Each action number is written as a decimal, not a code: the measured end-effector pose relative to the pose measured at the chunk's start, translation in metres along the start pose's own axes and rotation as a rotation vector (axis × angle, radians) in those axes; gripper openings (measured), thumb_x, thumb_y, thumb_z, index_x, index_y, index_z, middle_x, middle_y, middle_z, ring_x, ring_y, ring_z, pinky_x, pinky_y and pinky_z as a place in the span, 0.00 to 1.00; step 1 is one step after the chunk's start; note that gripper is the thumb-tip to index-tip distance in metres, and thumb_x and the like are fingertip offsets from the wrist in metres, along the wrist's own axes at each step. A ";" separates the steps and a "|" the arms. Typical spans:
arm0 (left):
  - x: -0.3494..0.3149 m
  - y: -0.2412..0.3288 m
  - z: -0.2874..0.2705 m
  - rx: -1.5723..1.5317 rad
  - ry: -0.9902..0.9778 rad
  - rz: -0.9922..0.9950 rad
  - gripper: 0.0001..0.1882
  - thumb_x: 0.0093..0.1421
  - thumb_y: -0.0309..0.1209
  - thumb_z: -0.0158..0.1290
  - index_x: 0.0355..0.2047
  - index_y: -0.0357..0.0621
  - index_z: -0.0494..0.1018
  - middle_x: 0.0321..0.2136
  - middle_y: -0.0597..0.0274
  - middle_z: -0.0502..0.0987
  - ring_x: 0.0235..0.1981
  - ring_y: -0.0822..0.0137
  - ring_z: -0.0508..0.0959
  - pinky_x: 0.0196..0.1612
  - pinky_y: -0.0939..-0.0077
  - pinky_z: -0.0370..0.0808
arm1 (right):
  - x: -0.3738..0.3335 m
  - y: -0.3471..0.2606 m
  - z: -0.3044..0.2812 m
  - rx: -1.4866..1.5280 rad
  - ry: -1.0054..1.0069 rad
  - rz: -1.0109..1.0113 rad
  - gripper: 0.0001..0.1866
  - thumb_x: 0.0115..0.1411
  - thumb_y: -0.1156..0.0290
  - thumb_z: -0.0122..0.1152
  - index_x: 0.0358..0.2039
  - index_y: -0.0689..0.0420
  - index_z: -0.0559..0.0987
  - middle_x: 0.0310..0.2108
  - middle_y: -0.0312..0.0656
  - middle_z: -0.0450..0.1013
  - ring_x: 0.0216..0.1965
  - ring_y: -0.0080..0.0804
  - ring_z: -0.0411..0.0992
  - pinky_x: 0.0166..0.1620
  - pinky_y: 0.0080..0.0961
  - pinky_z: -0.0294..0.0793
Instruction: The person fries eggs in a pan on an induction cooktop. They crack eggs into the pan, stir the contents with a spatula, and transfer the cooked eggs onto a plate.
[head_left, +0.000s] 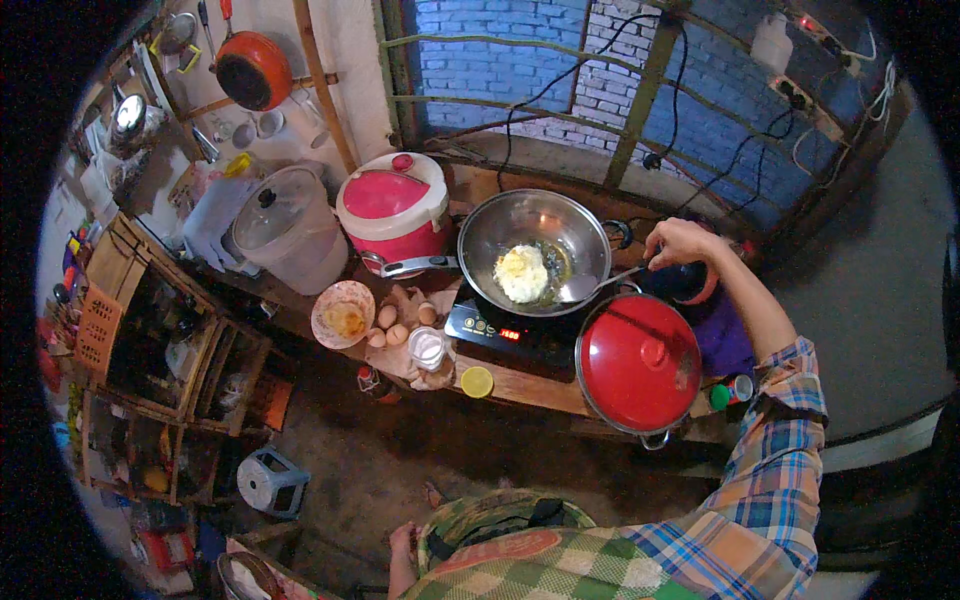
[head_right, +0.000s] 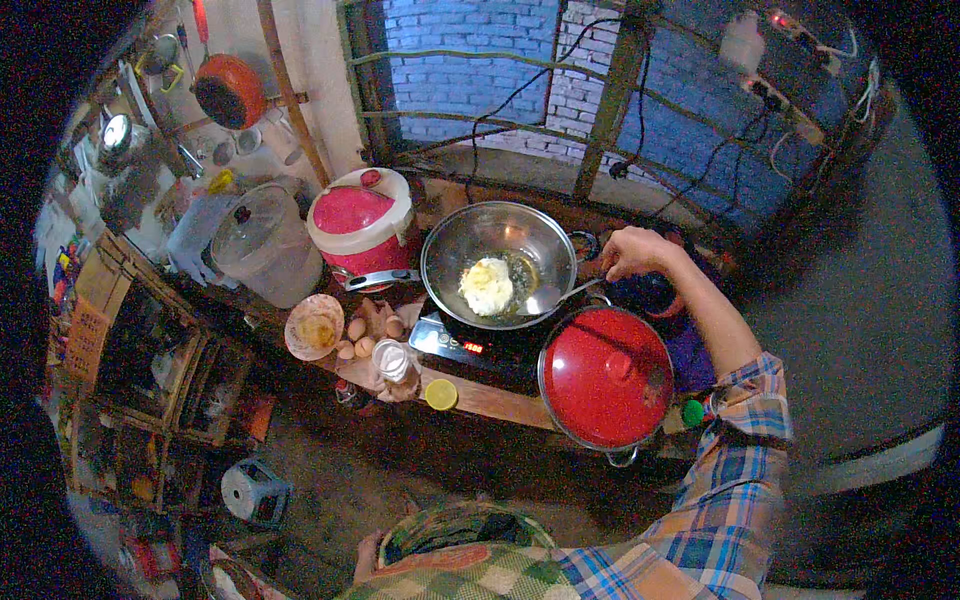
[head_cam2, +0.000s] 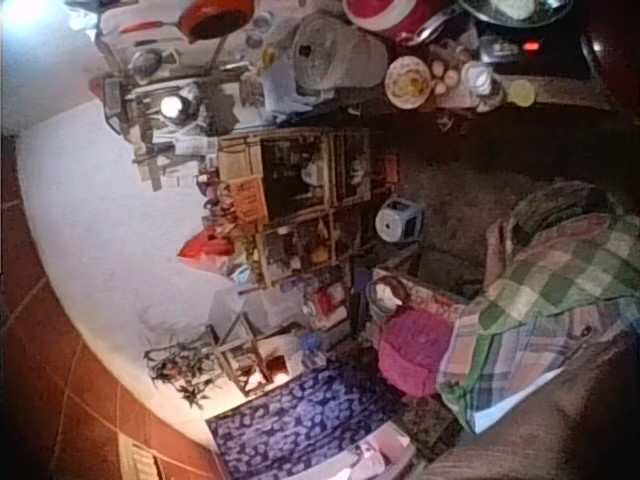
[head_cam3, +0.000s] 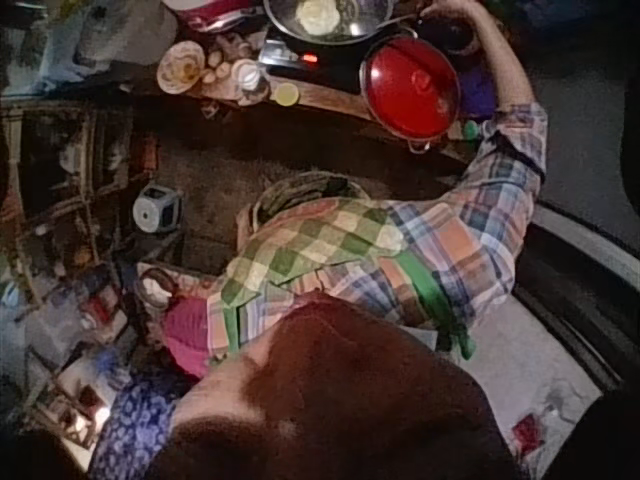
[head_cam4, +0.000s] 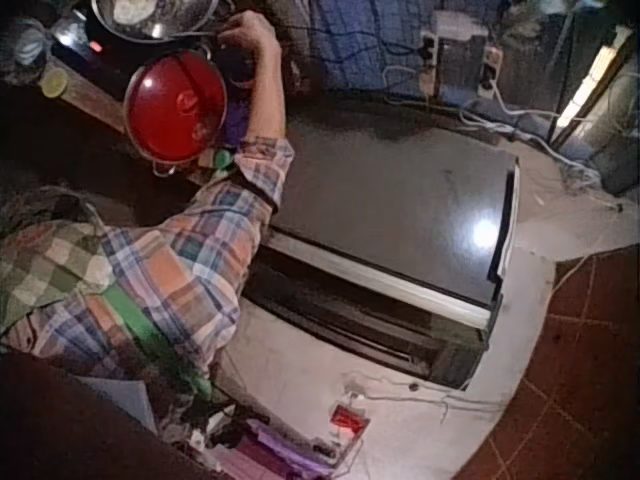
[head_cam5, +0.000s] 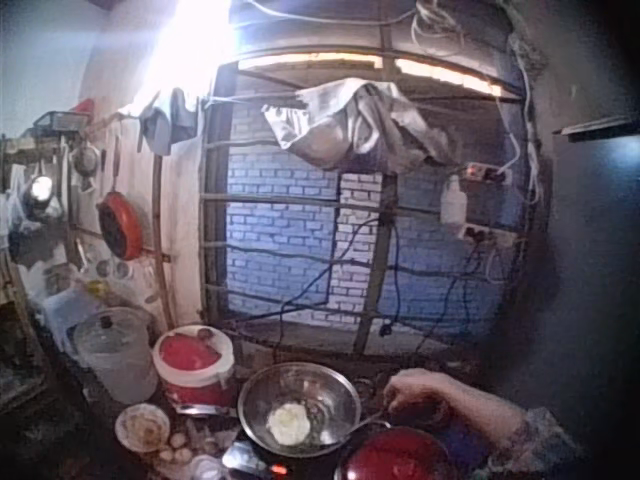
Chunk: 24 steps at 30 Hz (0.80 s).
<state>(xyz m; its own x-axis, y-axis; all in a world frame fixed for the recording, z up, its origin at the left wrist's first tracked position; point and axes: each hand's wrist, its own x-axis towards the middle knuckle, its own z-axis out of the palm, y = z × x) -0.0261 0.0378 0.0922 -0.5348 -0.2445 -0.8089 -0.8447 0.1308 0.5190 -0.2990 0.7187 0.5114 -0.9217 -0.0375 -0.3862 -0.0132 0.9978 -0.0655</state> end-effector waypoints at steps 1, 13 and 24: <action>-0.003 -0.004 -0.004 -0.026 -0.005 -0.007 0.12 0.58 0.36 0.53 0.34 0.38 0.75 0.25 0.60 0.78 0.22 0.67 0.74 0.27 0.69 0.71 | -0.001 -0.001 0.005 0.023 0.001 -0.028 0.18 0.41 0.57 0.68 0.32 0.52 0.81 0.27 0.38 0.77 0.25 0.30 0.75 0.27 0.28 0.73; 0.038 -0.049 -0.017 -0.357 -0.029 -0.150 0.11 0.57 0.36 0.54 0.30 0.40 0.75 0.23 0.60 0.76 0.20 0.69 0.73 0.23 0.70 0.70 | -0.016 -0.065 0.074 0.056 0.195 0.032 0.14 0.45 0.59 0.66 0.33 0.50 0.81 0.31 0.41 0.77 0.34 0.39 0.75 0.37 0.35 0.74; 0.079 0.027 -0.043 -0.169 -0.158 -0.093 0.12 0.59 0.35 0.51 0.28 0.37 0.73 0.19 0.57 0.75 0.16 0.66 0.72 0.18 0.71 0.69 | 0.034 -0.133 0.163 0.369 0.590 0.275 0.15 0.48 0.59 0.62 0.35 0.51 0.79 0.29 0.46 0.76 0.34 0.46 0.74 0.35 0.42 0.73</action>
<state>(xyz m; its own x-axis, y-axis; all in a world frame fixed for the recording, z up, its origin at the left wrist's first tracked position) -0.0906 -0.0194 0.0544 -0.4632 -0.0925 -0.8814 -0.8818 -0.0513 0.4688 -0.2653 0.5761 0.3567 -0.9293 0.3499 0.1181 0.2826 0.8797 -0.3824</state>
